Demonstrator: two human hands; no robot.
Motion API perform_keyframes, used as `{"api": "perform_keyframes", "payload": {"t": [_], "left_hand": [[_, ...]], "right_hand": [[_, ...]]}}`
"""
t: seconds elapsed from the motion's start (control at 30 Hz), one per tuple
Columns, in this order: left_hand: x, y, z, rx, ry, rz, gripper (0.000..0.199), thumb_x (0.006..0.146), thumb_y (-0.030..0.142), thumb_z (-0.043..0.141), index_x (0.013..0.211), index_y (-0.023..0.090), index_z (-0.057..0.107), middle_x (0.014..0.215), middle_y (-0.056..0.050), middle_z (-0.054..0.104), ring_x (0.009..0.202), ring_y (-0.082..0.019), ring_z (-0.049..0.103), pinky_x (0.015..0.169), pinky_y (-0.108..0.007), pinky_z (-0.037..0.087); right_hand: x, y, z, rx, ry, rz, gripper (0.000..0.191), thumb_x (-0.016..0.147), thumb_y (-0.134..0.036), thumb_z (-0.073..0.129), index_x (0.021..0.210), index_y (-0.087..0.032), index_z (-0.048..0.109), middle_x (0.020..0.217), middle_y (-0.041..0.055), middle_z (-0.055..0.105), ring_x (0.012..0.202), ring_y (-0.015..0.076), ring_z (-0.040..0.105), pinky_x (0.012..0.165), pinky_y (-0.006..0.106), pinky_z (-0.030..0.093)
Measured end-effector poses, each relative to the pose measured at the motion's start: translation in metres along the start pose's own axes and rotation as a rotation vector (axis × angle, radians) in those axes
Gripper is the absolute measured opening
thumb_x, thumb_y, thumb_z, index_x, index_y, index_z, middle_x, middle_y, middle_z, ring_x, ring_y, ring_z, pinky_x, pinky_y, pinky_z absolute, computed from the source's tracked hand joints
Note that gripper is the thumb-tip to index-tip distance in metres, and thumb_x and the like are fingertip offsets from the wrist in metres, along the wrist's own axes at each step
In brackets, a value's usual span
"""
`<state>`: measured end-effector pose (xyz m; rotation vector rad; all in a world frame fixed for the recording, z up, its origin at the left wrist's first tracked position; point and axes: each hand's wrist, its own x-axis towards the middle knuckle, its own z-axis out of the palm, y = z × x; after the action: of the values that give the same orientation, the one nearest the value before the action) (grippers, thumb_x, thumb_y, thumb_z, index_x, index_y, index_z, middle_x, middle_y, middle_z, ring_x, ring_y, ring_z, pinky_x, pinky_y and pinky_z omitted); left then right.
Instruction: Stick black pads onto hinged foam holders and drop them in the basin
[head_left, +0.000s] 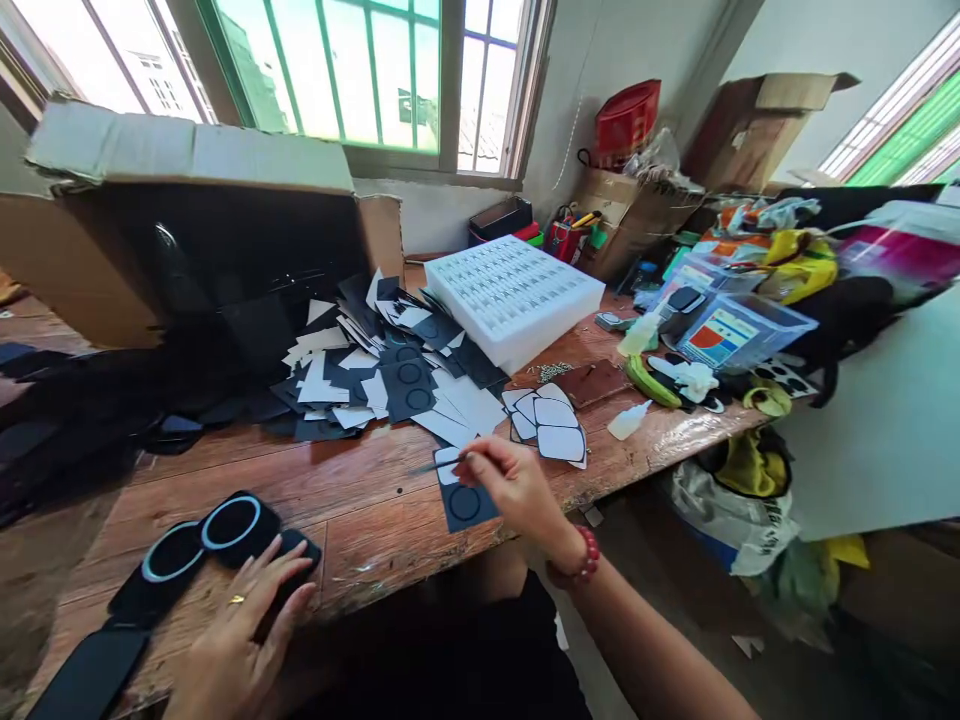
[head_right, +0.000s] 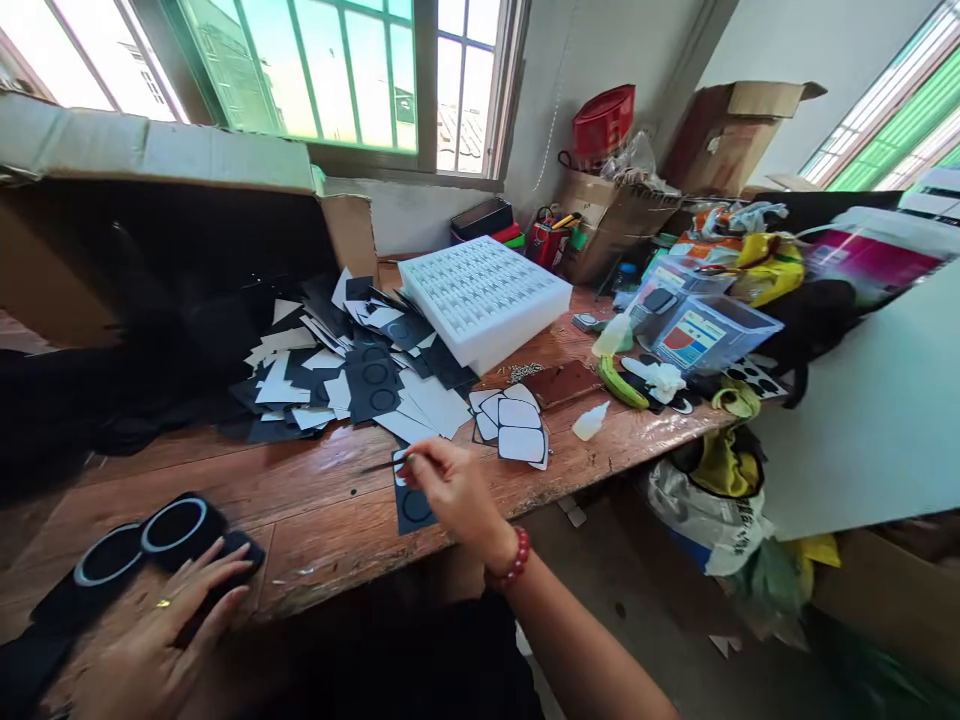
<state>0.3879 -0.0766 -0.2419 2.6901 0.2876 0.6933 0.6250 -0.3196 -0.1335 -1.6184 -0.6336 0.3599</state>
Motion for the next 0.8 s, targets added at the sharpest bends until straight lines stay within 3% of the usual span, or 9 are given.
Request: {"api": "perform_keyframes", "payload": {"t": [0.13,0.23,0.33,0.43,0.53,0.6,0.67,0.73,0.8], "left_hand": [[0.002,0.010,-0.021,-0.146,-0.017,-0.191,0.029,0.092,0.049,0.054,0.107,0.030,0.071,0.128,-0.003,0.069,0.125,-0.031,0.059,0.107,-0.048,0.047],[0.009,0.037,-0.033,-0.298,0.068,-0.482,0.037,0.091,0.053,0.052,0.102,0.024,0.071,0.122,-0.008,0.070,0.118,-0.031,0.063,0.104,-0.047,0.047],[0.023,0.066,-0.041,-0.594,0.109,-0.692,0.042,0.085,0.056,0.058,0.102,0.019,0.068,0.100,-0.009,0.073,0.096,-0.025,0.068,0.089,-0.039,0.053],[0.036,0.084,-0.046,-0.933,-0.037,-0.751,0.046,0.074,0.050,0.072,0.104,0.017,0.065,0.092,-0.006,0.069,0.085,-0.019,0.065,0.076,-0.029,0.052],[0.040,0.093,-0.047,-1.140,-0.142,-0.826,0.039,0.064,0.046,0.079,0.082,0.016,0.062,0.072,0.001,0.059,0.065,-0.012,0.054,0.060,-0.023,0.046],[0.038,0.095,-0.045,-1.212,-0.107,-0.879,0.040,0.062,0.047,0.079,0.075,0.017,0.057,0.066,0.003,0.054,0.060,-0.010,0.048,0.054,-0.022,0.043],[0.034,0.095,-0.041,-1.230,-0.018,-0.911,0.040,0.063,0.047,0.078,0.076,0.016,0.057,0.068,0.002,0.054,0.062,-0.010,0.047,0.054,-0.021,0.043],[0.029,0.095,-0.038,-1.216,0.051,-0.932,0.038,0.065,0.046,0.077,0.078,0.016,0.058,0.070,0.002,0.055,0.063,-0.011,0.048,0.055,-0.021,0.043],[0.025,0.095,-0.036,-1.173,0.061,-0.923,0.034,0.070,0.045,0.073,0.082,0.016,0.059,0.071,0.001,0.054,0.064,-0.012,0.049,0.057,-0.023,0.045]], "right_hand": [[-0.011,-0.002,0.037,0.060,-0.220,-0.081,0.016,0.082,-0.023,0.052,0.087,-0.021,0.067,0.082,0.0026,0.070,0.077,0.0164,0.065,0.069,0.028,0.051],[-0.019,-0.003,0.051,-0.023,-0.280,-0.163,0.022,0.083,-0.018,0.046,0.085,-0.021,0.067,0.083,0.0030,0.070,0.079,0.0167,0.063,0.068,0.027,0.049],[-0.023,0.000,0.061,-0.020,-0.302,-0.209,0.020,0.085,-0.019,0.046,0.082,-0.022,0.066,0.081,0.0023,0.069,0.076,0.0164,0.062,0.067,0.027,0.048],[-0.025,0.003,0.071,-0.049,-0.345,-0.192,0.017,0.087,-0.022,0.050,0.079,-0.022,0.065,0.077,0.0016,0.066,0.071,0.0159,0.060,0.062,0.025,0.047],[-0.027,0.009,0.077,-0.104,-0.383,-0.163,0.012,0.088,-0.026,0.055,0.092,-0.024,0.067,0.090,0.0032,0.068,0.081,0.0177,0.064,0.068,0.027,0.050],[-0.027,0.015,0.080,-0.100,-0.332,-0.106,0.028,0.085,-0.032,0.063,0.112,-0.025,0.063,0.108,0.0060,0.068,0.097,0.0215,0.065,0.076,0.030,0.053],[-0.026,0.021,0.081,-0.056,-0.293,0.016,0.044,0.081,-0.040,0.070,0.120,-0.025,0.058,0.117,0.0084,0.067,0.103,0.0239,0.064,0.077,0.032,0.054],[-0.026,0.025,0.083,-0.028,-0.331,0.159,0.039,0.079,-0.047,0.071,0.107,-0.022,0.063,0.101,0.0075,0.070,0.084,0.0211,0.065,0.065,0.029,0.053],[-0.027,0.027,0.084,-0.037,-0.379,0.238,0.034,0.081,-0.052,0.068,0.091,-0.019,0.066,0.080,0.0035,0.067,0.063,0.0156,0.057,0.055,0.026,0.046]]}}
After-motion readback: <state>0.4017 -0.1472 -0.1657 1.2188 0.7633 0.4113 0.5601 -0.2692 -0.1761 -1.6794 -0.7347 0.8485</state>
